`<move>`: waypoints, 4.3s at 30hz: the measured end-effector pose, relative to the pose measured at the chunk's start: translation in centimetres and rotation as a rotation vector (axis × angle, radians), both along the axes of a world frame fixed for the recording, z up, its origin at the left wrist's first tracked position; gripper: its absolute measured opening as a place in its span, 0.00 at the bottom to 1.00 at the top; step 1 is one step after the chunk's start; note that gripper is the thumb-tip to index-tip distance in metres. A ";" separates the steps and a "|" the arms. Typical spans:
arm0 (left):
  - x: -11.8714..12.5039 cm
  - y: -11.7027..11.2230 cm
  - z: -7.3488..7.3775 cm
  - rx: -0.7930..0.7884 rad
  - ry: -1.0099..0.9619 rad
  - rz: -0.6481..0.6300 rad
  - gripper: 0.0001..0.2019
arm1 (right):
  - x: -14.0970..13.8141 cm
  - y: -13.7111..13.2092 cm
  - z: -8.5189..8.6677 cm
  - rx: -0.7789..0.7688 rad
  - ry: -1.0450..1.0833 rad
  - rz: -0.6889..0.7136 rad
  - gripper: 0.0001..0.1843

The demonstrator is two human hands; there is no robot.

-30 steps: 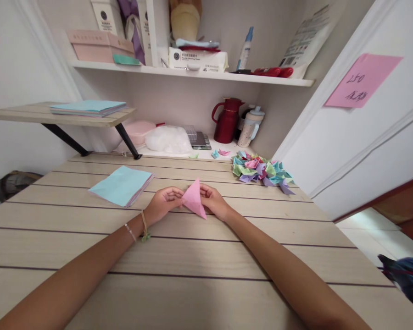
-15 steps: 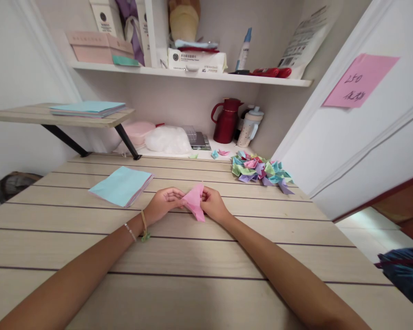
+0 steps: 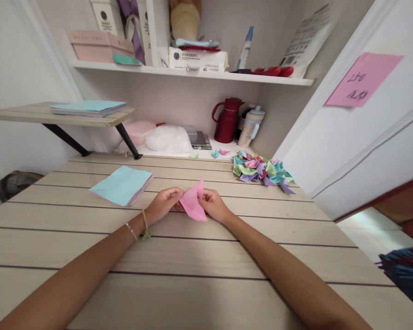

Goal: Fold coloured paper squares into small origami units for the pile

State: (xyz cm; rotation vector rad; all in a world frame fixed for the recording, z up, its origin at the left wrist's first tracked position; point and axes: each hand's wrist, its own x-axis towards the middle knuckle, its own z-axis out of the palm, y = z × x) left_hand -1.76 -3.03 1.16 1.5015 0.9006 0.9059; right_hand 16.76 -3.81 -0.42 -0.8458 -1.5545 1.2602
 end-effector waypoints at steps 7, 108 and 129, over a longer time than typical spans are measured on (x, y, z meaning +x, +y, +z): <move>0.1 0.1 -0.5 0.014 0.053 -0.065 0.13 | -0.2 -0.2 -0.1 0.100 -0.291 -0.076 0.03; 0.2 -0.4 -0.8 0.337 0.350 -0.078 0.09 | 0.3 0.0 0.0 0.222 -0.566 -0.020 0.15; 0.2 -0.3 -0.8 0.388 0.365 -0.083 0.08 | 0.4 -0.1 0.3 0.257 -0.603 -0.036 0.14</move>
